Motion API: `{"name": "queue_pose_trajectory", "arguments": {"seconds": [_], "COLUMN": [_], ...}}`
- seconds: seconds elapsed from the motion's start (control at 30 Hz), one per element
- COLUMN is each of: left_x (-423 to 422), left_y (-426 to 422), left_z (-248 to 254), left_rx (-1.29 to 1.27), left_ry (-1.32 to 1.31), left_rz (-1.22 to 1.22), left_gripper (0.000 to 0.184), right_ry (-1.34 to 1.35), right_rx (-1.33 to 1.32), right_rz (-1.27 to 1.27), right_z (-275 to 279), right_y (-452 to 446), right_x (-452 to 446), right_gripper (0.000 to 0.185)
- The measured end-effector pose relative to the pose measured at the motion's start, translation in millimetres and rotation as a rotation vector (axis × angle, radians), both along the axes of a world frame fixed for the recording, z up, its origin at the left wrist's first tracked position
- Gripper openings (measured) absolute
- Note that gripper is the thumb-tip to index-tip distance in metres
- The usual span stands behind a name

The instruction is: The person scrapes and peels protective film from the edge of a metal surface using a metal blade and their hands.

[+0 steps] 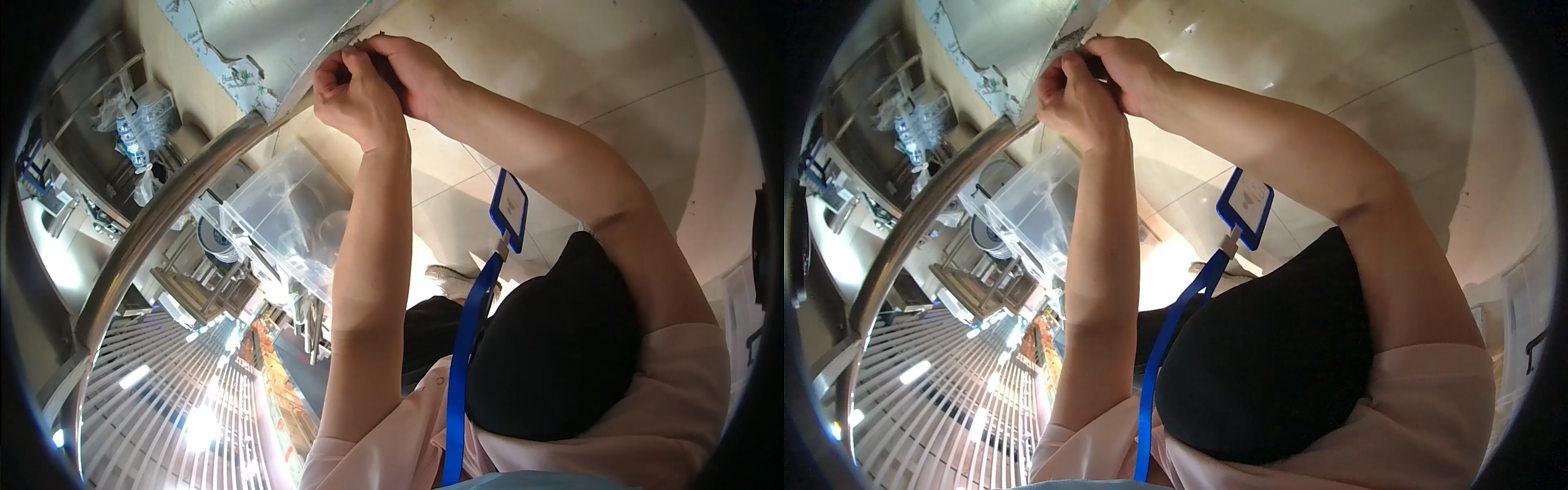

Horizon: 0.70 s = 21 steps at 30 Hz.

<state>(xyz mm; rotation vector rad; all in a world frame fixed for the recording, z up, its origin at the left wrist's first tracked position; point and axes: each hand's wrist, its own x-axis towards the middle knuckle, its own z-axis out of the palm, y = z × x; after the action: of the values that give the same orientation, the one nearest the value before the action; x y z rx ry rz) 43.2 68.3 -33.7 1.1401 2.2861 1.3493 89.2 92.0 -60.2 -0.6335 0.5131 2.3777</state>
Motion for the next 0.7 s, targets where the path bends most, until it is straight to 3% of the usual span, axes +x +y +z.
{"name": "queue_pose_trajectory", "arguments": {"seconds": [0.2, 0.33, 0.7], "left_x": [6, 5, 6], "left_y": [-17, -9, 6], "left_z": [4, 8, 8], "left_rx": [-0.065, -0.004, -0.08], "left_ry": [-0.04, -0.022, -0.053], "left_rz": [0.034, -0.043, -0.037], "left_gripper": [0.02, 0.021, 0.019], "right_ry": [-0.032, -0.012, -0.027], "right_rx": [0.039, 0.115, -0.003], "right_rz": [0.054, -0.079, -0.118], "right_z": [1, -4, -1], "right_y": [-18, -9, 5], "right_x": [9, 2, 1], "right_gripper": [0.015, 0.015, 0.008]}}
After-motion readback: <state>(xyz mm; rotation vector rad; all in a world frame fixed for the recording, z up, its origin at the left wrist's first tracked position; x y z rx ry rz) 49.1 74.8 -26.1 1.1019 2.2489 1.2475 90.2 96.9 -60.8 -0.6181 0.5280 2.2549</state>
